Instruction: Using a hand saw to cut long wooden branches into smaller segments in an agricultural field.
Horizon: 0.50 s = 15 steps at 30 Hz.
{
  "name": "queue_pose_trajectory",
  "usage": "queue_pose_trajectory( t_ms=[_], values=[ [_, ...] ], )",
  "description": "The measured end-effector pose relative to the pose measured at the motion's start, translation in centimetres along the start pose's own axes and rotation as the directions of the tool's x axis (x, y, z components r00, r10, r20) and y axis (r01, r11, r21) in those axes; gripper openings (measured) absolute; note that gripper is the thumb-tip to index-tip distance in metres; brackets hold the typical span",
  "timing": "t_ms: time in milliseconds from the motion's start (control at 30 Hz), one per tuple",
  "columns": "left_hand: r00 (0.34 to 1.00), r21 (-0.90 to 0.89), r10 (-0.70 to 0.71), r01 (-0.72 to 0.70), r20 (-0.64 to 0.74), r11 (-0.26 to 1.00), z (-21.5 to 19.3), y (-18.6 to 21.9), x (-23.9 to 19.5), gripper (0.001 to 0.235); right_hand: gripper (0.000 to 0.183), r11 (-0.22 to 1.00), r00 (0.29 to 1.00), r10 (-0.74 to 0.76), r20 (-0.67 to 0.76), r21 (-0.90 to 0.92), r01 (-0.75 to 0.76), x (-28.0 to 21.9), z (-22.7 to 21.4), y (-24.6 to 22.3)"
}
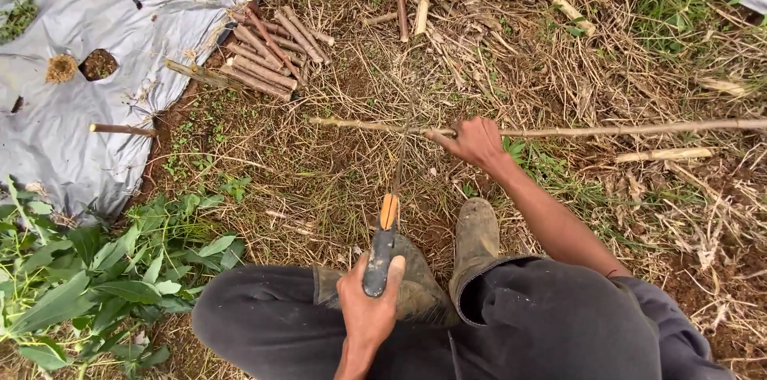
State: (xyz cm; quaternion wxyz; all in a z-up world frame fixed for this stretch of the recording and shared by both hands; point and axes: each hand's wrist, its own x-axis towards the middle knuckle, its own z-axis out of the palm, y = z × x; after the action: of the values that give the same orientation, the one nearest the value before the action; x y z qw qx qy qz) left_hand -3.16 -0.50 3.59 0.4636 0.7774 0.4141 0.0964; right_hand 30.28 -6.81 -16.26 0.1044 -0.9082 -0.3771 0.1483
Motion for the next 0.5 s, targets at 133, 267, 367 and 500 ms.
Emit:
queue_pose_trajectory(
  t_ms=[133,267,367,500],
  values=[
    [0.998,-0.123,0.033,-0.04,-0.051,0.992,-0.5,0.0,-1.1,0.032,0.07,0.999,0.994,-0.04,-0.106,0.031,0.043,-0.4,-2.4,-0.6],
    [0.993,-0.109,0.082,-0.091,-0.083,0.99,-0.8,0.2,-2.3,0.026,0.072,0.995,0.977,-0.096,-0.193,0.0,0.098,-0.7,-4.2,-1.0],
    [0.999,-0.24,0.018,-0.029,-0.051,0.97,-0.8,0.7,-2.9,0.024,0.07,0.989,0.953,-0.145,-0.266,-0.036,0.14,-0.8,-4.1,-0.8],
    [0.999,-0.319,-0.025,0.013,-0.034,0.948,-1.0,0.0,-3.3,0.024,0.074,0.978,0.929,-0.173,-0.328,0.057,0.202,-1.0,-4.1,-0.5]
  ],
)
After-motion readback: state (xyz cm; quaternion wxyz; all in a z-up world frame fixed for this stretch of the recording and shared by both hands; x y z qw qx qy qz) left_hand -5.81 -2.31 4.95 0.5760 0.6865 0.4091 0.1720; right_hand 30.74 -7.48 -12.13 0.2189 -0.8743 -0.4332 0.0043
